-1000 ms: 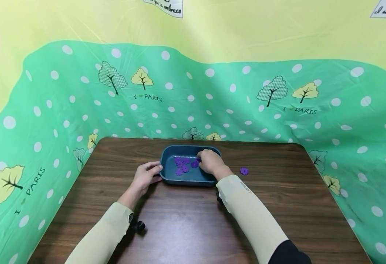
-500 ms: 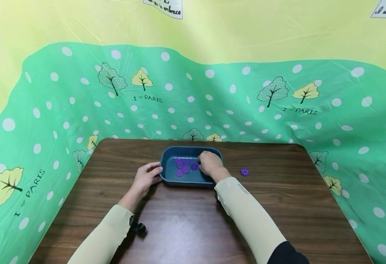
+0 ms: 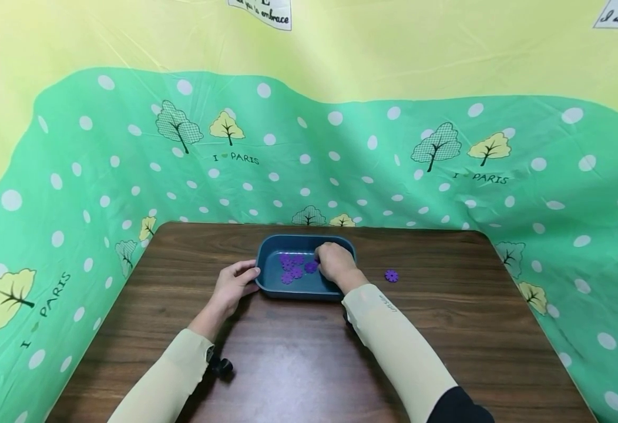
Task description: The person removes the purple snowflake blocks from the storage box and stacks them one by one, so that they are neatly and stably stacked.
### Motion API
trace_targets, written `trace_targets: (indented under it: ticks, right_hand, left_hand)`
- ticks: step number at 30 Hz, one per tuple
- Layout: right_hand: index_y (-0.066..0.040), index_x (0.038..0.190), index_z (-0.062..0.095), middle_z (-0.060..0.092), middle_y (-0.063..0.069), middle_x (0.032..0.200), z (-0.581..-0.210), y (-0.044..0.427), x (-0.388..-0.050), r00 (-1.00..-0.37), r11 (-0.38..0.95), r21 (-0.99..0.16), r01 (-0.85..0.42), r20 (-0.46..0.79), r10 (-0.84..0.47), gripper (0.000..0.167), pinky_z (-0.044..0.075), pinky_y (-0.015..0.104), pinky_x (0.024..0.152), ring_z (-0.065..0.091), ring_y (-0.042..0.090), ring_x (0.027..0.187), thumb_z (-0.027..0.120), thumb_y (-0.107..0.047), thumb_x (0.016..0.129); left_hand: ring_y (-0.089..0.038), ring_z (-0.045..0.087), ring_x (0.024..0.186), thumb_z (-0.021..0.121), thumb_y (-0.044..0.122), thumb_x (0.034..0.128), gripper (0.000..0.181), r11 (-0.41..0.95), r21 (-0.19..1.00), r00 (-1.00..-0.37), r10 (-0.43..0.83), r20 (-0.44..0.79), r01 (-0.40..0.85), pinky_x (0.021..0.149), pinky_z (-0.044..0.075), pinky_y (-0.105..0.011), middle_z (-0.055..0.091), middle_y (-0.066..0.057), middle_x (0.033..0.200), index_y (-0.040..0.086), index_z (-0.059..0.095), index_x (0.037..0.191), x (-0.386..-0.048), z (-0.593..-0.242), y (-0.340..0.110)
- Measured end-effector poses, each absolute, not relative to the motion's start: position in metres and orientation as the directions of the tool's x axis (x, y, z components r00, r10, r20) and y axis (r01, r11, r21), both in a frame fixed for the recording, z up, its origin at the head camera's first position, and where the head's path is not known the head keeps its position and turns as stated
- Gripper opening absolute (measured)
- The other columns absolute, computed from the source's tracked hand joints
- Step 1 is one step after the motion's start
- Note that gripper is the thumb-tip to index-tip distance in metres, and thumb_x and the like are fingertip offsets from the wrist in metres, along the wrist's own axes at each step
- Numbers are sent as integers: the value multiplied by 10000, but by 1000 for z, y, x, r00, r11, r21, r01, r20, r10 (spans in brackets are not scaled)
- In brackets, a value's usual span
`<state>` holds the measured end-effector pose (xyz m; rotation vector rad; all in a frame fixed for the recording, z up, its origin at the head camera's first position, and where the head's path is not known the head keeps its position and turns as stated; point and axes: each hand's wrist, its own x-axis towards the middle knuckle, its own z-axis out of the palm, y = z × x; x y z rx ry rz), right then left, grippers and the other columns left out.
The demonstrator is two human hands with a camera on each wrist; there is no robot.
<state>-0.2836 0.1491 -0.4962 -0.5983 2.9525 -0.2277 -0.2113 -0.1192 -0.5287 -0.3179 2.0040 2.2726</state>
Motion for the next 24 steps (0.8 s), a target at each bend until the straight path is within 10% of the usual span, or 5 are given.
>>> trace_targets:
  ticks: [24]
  right_hand:
    - [-85, 1196, 749, 661, 98, 1205, -490, 152, -279, -889, 862, -267, -431, -40, -457, 258, 563, 462, 973, 637, 280, 1119, 718, -199, 967]
  left_hand:
    - [-188, 687, 911, 713, 86, 950, 372, -124, 970, -973, -71, -218, -208, 806, 648, -390, 685, -114, 1118, -40, 665, 1297, -210, -526, -118]
